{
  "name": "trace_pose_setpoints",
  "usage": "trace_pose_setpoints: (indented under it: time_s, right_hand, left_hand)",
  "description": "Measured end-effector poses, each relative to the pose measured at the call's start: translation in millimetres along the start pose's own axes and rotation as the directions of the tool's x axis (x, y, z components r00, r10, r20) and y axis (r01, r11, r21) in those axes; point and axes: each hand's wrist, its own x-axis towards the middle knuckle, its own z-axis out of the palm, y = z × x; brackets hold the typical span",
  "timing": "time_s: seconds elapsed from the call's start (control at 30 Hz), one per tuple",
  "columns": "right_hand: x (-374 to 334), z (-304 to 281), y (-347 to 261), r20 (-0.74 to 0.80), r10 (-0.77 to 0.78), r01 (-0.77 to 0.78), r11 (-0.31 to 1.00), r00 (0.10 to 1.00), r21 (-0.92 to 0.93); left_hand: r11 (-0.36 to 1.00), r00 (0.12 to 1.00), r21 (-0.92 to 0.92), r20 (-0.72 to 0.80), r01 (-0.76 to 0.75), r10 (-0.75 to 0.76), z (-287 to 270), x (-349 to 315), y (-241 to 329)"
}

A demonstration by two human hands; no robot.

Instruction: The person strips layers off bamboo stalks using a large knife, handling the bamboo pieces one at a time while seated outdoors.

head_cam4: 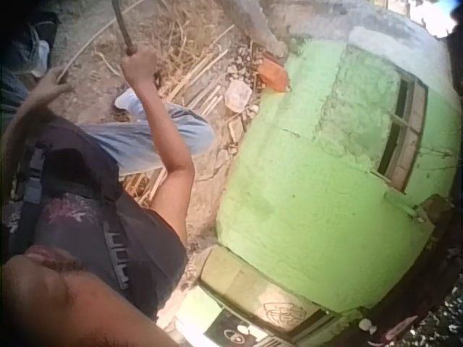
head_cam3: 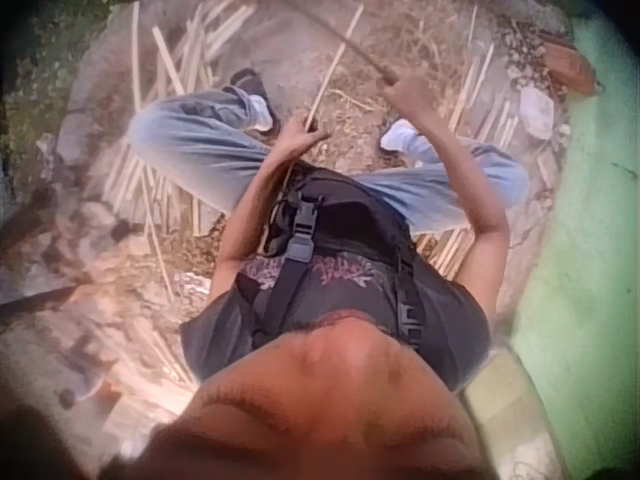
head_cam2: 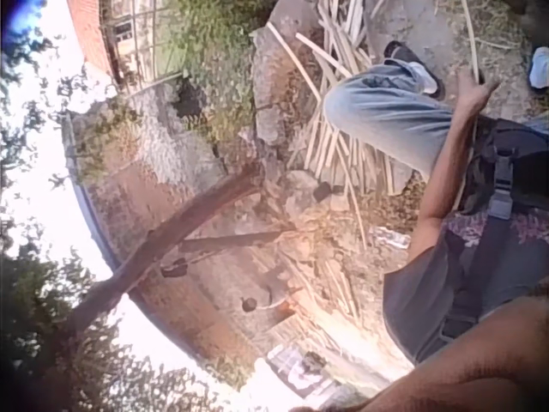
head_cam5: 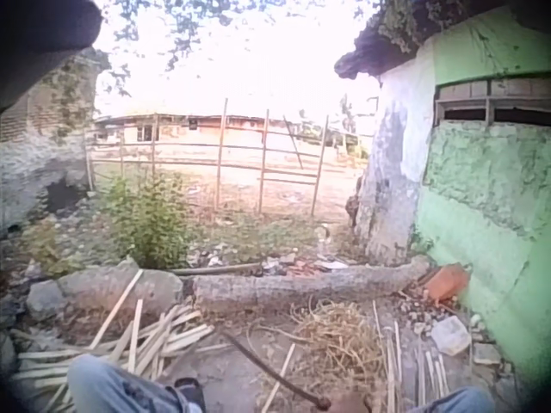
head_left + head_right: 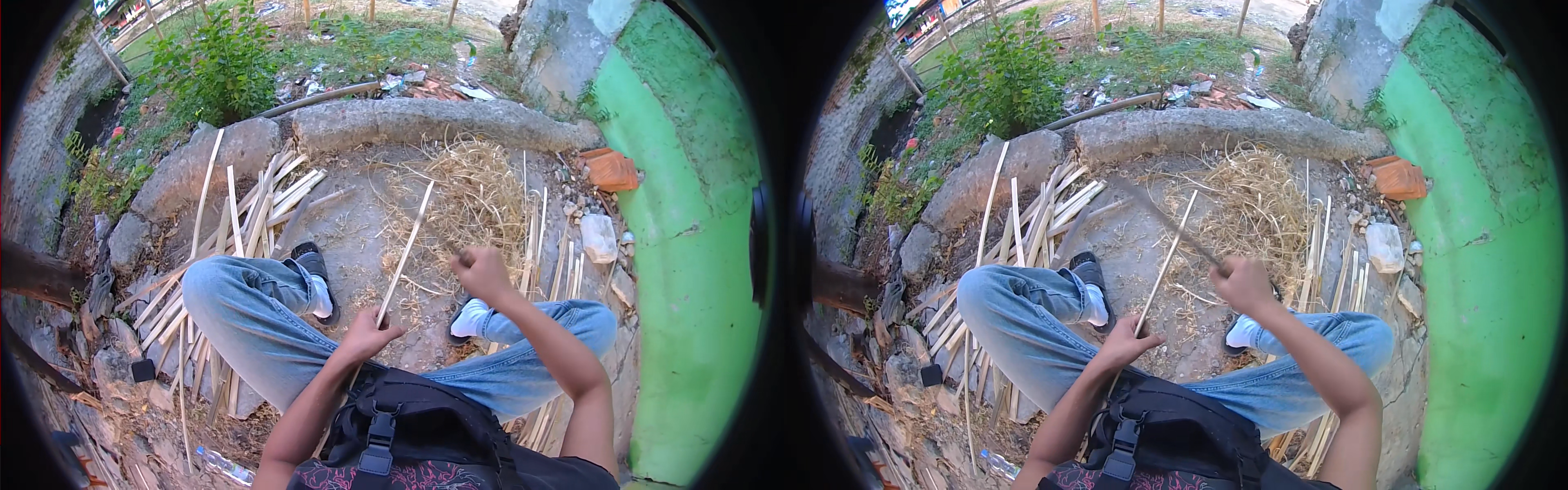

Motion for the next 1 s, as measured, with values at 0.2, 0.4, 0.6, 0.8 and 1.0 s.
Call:
trace_pose_setpoints:
  time_s: [0.2, 0.4, 0.6, 0.8, 1.0]
  right_hand:
    - [-45, 29, -25, 0.201, -0.196, 0.233, 0.956, 0.960, -0.177]
    - [-45, 59, 2, 0.240, -0.272, 0.311, 0.940, 0.932, -0.144]
    - [11, 47, 63, 0.048, 0.091, -0.081, 0.980, 0.995, -0.179]
    - [41, 6, 152, -0.124, 0.689, -0.681, 0.725, 0.714, 0.100]
    - [37, 2, 90, -0.052, 0.494, -0.469, 0.849, 0.868, 0.243]
  left_hand:
    - [0.986, 0.999, 0.158, -0.017, 0.054, -0.052, 2, 1, -10]
    - [0.925, 0.997, 0.377, -0.077, 0.046, -0.019, 8, -5, 0]
    - [0.935, 0.986, 0.354, -0.157, -0.001, 0.061, 7, -8, -17]
    - [0.969, 0.992, 0.247, -0.124, 0.016, 0.015, 3, -8, -12]
    - [0.995, 0.987, 0.096, -0.155, -0.034, 0.048, 0, -8, -13]
